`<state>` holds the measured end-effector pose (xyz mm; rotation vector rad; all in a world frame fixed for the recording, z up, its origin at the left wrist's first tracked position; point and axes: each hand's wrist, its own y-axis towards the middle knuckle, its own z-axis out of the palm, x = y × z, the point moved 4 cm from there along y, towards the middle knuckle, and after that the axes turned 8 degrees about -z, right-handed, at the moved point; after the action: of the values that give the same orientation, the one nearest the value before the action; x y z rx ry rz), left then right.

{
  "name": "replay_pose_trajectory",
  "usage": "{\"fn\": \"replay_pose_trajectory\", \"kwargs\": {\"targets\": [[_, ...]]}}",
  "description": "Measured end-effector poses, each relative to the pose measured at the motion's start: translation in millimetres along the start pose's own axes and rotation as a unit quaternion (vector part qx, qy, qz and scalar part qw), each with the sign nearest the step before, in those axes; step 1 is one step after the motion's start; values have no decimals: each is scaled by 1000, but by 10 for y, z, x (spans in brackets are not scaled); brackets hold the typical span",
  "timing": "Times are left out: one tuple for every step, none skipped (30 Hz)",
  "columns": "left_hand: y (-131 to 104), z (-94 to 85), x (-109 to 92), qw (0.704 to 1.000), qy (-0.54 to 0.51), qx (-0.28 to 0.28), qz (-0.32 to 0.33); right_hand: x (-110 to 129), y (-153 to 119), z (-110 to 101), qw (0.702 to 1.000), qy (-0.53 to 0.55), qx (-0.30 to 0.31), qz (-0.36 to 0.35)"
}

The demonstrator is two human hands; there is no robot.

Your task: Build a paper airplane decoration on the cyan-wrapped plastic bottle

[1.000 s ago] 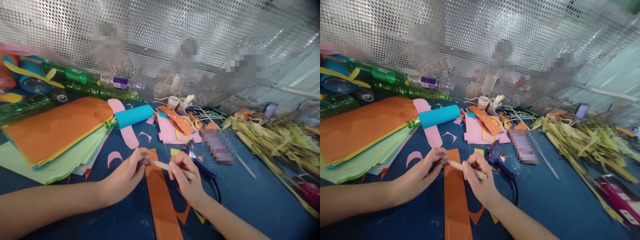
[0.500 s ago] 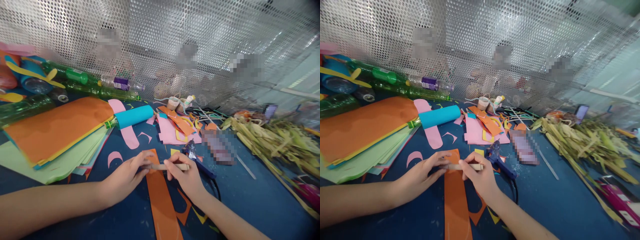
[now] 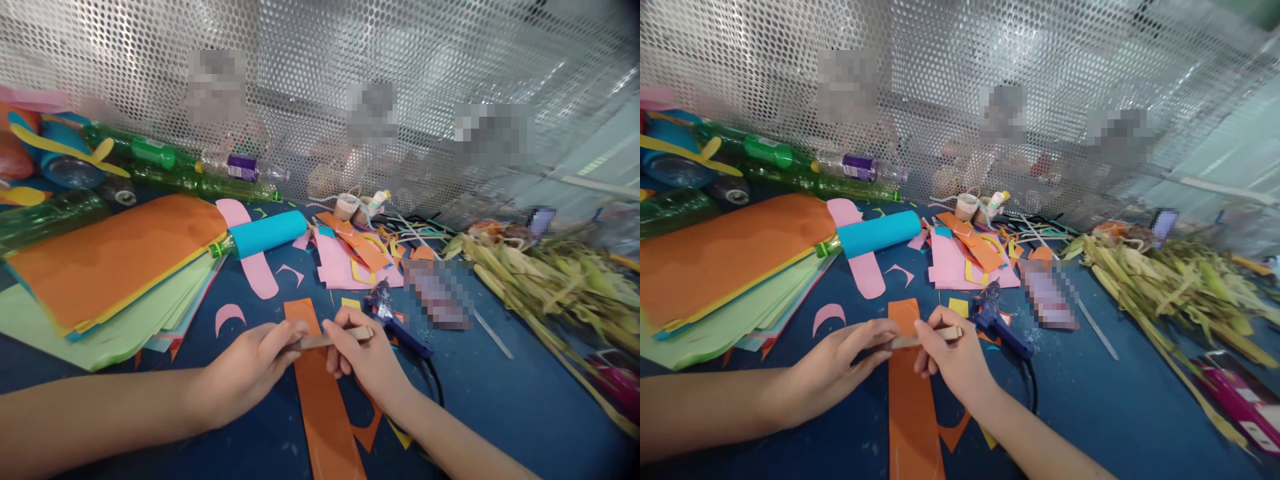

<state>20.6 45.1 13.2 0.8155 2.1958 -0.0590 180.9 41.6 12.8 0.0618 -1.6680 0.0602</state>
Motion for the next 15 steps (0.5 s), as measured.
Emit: {"fn": "replay_pose_trajectory", "kwargs": {"targets": [[-6, 0, -2, 1000, 5, -2, 3, -6, -4, 10, 1000, 6, 1, -1], [-9, 2, -4, 1000, 7, -2, 5, -7, -9, 19, 1000, 12, 3, -1], [-11, 4, -4, 1000, 3, -1, 5, -2, -13, 25, 1000, 17, 6, -2], [-8, 4, -4, 1000, -6, 1, 1, 11, -17, 25, 1000, 17, 11, -3], [-2, 1, -4, 1000, -19, 0, -4, 33, -19, 18, 1000, 13, 16, -5], [8, -6, -3, 999, -33, -4, -12, 64, -18, -2, 1000, 3, 19, -12], [22, -17, -1, 999, -44, -12, -24, 104, -11, -40, 999, -12, 13, -29], [37, -34, 4, 998, -45, -26, -38, 153, 3, -97, 998, -34, -3, -56], [51, -55, 9, 997, -36, -46, -52, 204, 22, -169, 993, -65, -27, -93], [65, -76, 14, 996, -16, -66, -64, 251, 45, -249, 984, -106, -55, -133], [77, -94, 17, 994, 10, -83, -74, 286, 72, -325, 970, -157, -79, -169], [89, -106, 18, 992, 40, -93, -77, 302, 106, -390, 952, -215, -93, -195], [99, -111, 16, 990, 70, -97, -72, 294, 146, -439, 935, -276, -94, -204], [109, -108, 14, 989, 98, -92, -63, 270, 190, -476, 917, -334, -86, -202], [119, -97, 15, 988, 123, -80, -51, 238, 232, -503, 900, -380, -77, -197]]}}
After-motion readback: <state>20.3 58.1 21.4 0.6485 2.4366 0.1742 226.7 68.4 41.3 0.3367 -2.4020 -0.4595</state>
